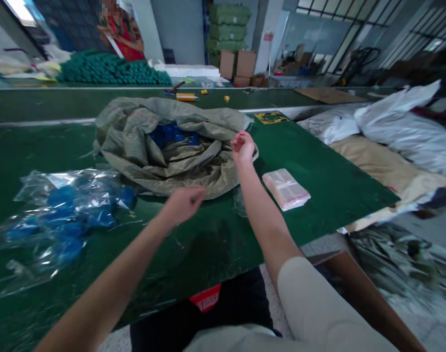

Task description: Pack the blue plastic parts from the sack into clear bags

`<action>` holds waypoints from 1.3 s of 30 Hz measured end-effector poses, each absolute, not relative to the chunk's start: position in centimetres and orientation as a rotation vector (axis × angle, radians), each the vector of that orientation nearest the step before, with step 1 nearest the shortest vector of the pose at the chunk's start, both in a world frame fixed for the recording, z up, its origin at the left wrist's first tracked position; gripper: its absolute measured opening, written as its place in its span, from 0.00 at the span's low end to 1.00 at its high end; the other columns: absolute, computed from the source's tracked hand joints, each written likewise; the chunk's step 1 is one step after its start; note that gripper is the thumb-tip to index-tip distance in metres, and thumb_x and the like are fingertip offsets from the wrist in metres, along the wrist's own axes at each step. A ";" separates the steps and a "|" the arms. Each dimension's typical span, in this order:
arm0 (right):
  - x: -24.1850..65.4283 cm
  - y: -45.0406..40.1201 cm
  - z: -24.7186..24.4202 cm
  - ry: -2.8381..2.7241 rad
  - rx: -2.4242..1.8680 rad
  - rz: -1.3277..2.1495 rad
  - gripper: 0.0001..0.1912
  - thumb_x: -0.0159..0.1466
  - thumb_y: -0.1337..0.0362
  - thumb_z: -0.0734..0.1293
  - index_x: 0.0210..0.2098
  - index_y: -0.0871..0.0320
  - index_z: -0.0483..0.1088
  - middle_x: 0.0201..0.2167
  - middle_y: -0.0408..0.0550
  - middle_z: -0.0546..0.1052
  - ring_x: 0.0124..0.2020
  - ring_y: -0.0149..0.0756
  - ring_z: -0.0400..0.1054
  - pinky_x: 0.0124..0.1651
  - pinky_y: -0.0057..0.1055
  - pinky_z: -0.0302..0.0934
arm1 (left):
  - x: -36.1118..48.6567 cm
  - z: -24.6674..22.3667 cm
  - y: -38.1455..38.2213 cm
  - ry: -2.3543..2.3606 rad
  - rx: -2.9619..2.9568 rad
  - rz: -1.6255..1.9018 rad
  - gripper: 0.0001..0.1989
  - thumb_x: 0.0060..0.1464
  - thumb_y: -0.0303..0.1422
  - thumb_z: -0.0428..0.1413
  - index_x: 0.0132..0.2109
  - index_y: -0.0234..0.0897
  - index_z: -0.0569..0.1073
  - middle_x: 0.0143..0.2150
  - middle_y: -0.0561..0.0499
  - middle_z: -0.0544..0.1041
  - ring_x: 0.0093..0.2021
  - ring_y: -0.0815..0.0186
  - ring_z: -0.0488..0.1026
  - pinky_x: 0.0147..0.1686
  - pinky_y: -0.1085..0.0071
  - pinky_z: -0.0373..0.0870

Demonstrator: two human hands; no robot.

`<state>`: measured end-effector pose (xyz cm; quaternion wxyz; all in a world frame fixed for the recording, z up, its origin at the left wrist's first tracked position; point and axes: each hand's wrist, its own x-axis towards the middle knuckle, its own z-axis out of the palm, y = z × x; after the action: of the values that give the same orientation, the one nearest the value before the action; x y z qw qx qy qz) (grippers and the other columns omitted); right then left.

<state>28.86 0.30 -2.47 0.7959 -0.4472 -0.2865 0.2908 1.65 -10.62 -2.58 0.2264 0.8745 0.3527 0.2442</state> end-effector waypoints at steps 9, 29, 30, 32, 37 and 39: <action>31.6 -6.6 -2.4 -1.076 -1.245 0.601 0.07 0.62 0.68 0.58 0.34 0.56 0.68 0.26 0.40 0.73 0.20 0.27 0.64 0.31 0.27 0.65 | 14.3 -9.1 -14.4 0.626 2.951 0.039 0.16 0.63 0.38 0.48 0.52 0.46 0.77 0.62 0.47 0.71 0.43 0.55 0.80 0.38 0.61 0.75; 32.8 -27.4 -11.6 -1.856 -1.640 -0.166 0.11 0.67 0.65 0.63 0.45 0.60 0.75 0.52 0.60 0.73 0.52 0.48 0.69 0.54 0.51 0.68 | 8.1 -5.3 9.2 1.830 2.297 0.541 0.16 0.61 0.35 0.50 0.49 0.36 0.79 0.49 0.42 0.80 0.50 0.57 0.76 0.51 0.67 0.70; 32.9 -27.6 -11.2 -1.836 -1.627 -0.168 0.10 0.67 0.66 0.63 0.45 0.60 0.74 0.51 0.60 0.73 0.52 0.48 0.69 0.54 0.50 0.68 | 7.9 -5.5 10.4 1.844 2.294 0.528 0.16 0.61 0.35 0.50 0.49 0.36 0.79 0.49 0.41 0.80 0.50 0.56 0.76 0.50 0.67 0.70; 33.0 -28.0 -10.4 -1.788 -1.598 -0.191 0.09 0.67 0.67 0.63 0.45 0.60 0.73 0.51 0.59 0.72 0.51 0.47 0.69 0.53 0.50 0.68 | 8.1 -5.8 12.4 1.848 2.302 0.504 0.16 0.60 0.35 0.51 0.50 0.36 0.78 0.50 0.39 0.79 0.50 0.54 0.76 0.49 0.65 0.70; 33.4 -29.2 -9.3 -1.659 -1.557 -0.317 0.09 0.65 0.70 0.64 0.45 0.60 0.71 0.51 0.60 0.71 0.51 0.47 0.68 0.50 0.48 0.68 | 10.4 -6.5 16.6 1.829 2.330 0.429 0.16 0.60 0.36 0.52 0.52 0.37 0.76 0.53 0.38 0.77 0.51 0.52 0.75 0.49 0.62 0.70; 33.6 -29.7 -9.2 -1.652 -1.546 -0.297 0.10 0.64 0.70 0.65 0.46 0.59 0.71 0.50 0.59 0.71 0.51 0.47 0.68 0.50 0.46 0.68 | 11.3 -6.6 18.2 1.823 2.325 0.390 0.17 0.60 0.38 0.53 0.52 0.36 0.75 0.53 0.36 0.76 0.51 0.51 0.75 0.49 0.61 0.70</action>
<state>33.59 -29.66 -9.22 0.4166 -0.6160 -0.6581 -0.1184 11.33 18.22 -6.59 0.0808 0.7776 0.6098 0.1304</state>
